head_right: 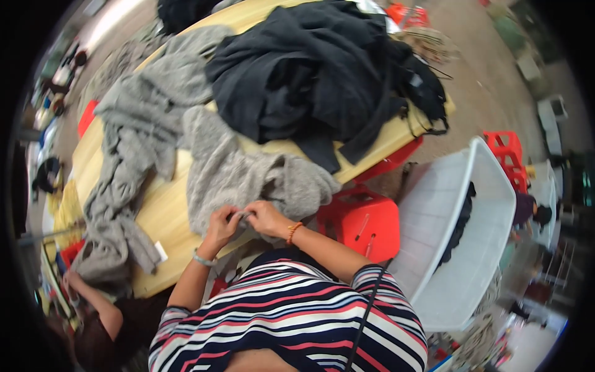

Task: Trimming loose threads and inspecting knitted garments for quality control on a factory floor.

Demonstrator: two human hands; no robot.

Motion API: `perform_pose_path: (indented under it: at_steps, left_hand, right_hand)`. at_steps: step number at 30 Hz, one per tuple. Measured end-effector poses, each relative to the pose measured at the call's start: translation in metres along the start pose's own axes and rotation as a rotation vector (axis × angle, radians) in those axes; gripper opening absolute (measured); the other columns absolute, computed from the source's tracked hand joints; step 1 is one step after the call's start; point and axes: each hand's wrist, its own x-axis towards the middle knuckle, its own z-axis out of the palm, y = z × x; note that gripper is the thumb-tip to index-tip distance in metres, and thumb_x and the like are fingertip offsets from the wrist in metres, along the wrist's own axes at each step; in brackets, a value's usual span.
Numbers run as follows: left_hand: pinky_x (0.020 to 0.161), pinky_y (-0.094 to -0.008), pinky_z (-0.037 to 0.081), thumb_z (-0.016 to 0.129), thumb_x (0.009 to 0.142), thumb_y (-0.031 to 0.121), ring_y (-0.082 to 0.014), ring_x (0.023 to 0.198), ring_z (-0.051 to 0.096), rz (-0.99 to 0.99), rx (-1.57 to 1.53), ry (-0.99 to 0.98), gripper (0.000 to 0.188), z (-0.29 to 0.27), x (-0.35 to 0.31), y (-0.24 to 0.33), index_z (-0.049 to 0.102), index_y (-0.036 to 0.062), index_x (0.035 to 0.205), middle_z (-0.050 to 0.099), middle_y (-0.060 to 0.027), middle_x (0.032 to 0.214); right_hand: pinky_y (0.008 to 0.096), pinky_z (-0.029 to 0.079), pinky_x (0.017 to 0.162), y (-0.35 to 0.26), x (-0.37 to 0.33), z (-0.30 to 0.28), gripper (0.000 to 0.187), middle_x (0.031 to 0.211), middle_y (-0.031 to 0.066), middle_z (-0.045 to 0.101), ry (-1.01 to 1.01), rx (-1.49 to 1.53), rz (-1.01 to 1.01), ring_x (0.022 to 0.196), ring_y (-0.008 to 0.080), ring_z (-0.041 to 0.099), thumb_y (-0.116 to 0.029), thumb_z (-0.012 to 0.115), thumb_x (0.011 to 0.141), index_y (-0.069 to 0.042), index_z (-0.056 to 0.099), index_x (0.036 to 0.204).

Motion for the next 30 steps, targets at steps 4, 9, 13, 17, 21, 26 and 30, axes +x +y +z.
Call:
perform_pose_path:
  at_steps: [4,9,13,17,21,26,30]
  left_hand:
    - [0.062,-0.034,0.049,0.063,0.082,0.011,-0.0264,0.067,0.063,-0.055,-0.046,0.053,0.013,0.003,0.002,0.004,0.068,0.0013,0.089,0.065,-0.0166,0.078]
    - [0.059,-0.0356,0.049,0.063,0.081,0.008,-0.0277,0.064,0.063,-0.12,-0.05,0.112,0.012,0.01,0.001,0.007,0.068,0.0019,0.089,0.065,-0.0164,0.078]
    - [0.06,-0.0393,0.049,0.062,0.08,0.005,-0.0339,0.068,0.063,0.045,-0.001,0.208,0.006,0.015,-0.003,0.01,0.064,0.0033,0.085,0.062,-0.0158,0.077]
    - [0.059,-0.039,0.049,0.062,0.081,0.004,-0.0341,0.069,0.062,0.149,0.036,0.198,0.006,0.011,-0.001,0.022,0.064,0.004,0.087,0.061,-0.015,0.08]
    - [0.06,-0.0364,0.049,0.06,0.082,0.003,-0.0311,0.068,0.062,0.14,0.01,0.239,0.007,0.015,0.0,0.019,0.064,0.0044,0.088,0.061,-0.0137,0.081]
    - [0.062,-0.0229,0.045,0.063,0.088,0.006,-0.0071,0.068,0.056,-0.264,-0.663,0.119,0.007,0.017,0.006,-0.021,0.065,0.0015,0.092,0.065,-0.0007,0.079]
    - [0.055,-0.0177,0.038,0.064,0.087,0.008,-0.0026,0.063,0.053,-0.398,-0.918,0.09,0.007,0.01,0.008,-0.006,0.066,0.0043,0.093,0.063,0.0041,0.077]
  right_hand:
    - [0.0266,0.053,0.061,0.011,-0.001,0.009,0.02,0.08,0.0088,0.067,-0.001,0.132,0.056,0.067,0.0113,0.064,0.001,0.058,0.085,0.004,0.066,0.103]
    - [0.0228,0.049,0.057,0.018,0.0,0.016,0.022,0.083,0.0038,0.068,-0.018,0.397,0.294,0.066,0.0074,0.061,-0.003,0.059,0.089,0.004,0.064,0.109]
    - [0.0219,0.048,0.058,0.015,0.001,0.014,0.02,0.083,0.0029,0.067,-0.001,0.376,0.29,0.065,0.0059,0.059,-0.002,0.058,0.088,0.004,0.064,0.107]
    - [0.0215,0.047,0.058,0.012,0.001,0.009,0.019,0.083,0.0025,0.067,0.089,0.115,0.087,0.066,0.0044,0.057,0.0,0.057,0.087,0.003,0.066,0.104]
    - [0.0203,0.048,0.059,0.003,0.003,0.005,0.018,0.082,0.0026,0.067,0.067,0.347,0.211,0.068,0.0046,0.058,-0.002,0.06,0.087,0.003,0.067,0.103]
    - [0.02,0.047,0.054,-0.006,0.004,0.008,0.016,0.072,0.0036,0.066,0.096,0.6,0.342,0.06,0.0048,0.058,-0.009,0.065,0.089,0.003,0.068,0.099]
    - [0.0209,0.047,0.051,-0.006,0.006,0.01,0.017,0.069,0.0026,0.065,0.132,0.539,0.272,0.057,0.006,0.057,-0.008,0.065,0.089,0.004,0.067,0.101]
